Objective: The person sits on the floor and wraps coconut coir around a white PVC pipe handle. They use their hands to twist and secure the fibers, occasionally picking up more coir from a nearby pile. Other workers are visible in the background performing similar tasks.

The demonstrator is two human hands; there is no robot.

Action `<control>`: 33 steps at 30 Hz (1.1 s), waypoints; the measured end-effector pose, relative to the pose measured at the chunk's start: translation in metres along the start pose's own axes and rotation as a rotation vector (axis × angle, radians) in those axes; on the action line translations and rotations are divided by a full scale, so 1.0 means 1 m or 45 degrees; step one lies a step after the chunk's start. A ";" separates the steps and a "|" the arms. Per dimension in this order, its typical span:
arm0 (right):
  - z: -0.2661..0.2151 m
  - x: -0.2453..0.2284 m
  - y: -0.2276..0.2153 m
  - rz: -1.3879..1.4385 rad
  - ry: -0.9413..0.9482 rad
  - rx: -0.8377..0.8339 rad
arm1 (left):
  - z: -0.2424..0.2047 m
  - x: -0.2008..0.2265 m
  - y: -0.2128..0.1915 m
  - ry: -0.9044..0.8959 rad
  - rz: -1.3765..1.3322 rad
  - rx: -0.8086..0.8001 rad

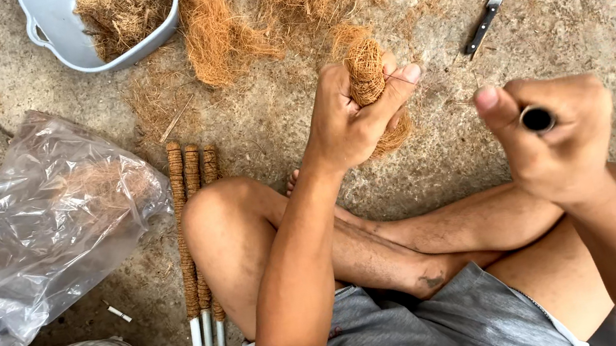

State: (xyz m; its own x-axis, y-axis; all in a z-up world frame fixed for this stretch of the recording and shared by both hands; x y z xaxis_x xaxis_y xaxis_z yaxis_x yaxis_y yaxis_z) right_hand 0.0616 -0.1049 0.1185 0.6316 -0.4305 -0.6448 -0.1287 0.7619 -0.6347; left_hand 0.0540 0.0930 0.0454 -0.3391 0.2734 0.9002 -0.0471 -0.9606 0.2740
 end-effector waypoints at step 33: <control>0.112 -0.087 0.029 -1.748 -0.146 -1.860 | -0.012 -0.023 0.133 0.247 0.843 0.185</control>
State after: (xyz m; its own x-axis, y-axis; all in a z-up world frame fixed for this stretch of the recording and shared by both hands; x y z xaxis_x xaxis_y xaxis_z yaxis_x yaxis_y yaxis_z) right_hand 0.0889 0.0088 0.2039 0.8614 -0.2015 0.4662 0.0206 -0.9032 -0.4286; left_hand 0.0445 -0.0414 0.0574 -0.4156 -0.3930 0.8203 0.3481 -0.9019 -0.2557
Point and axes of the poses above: each hand's wrist, its own z-axis towards the middle knuckle, its own y-axis out of the palm, x = y × z, the point moved 6 cm from there along z, towards the middle knuckle, and after that the axes turned 11 degrees about -z, right-handed, at the moved point
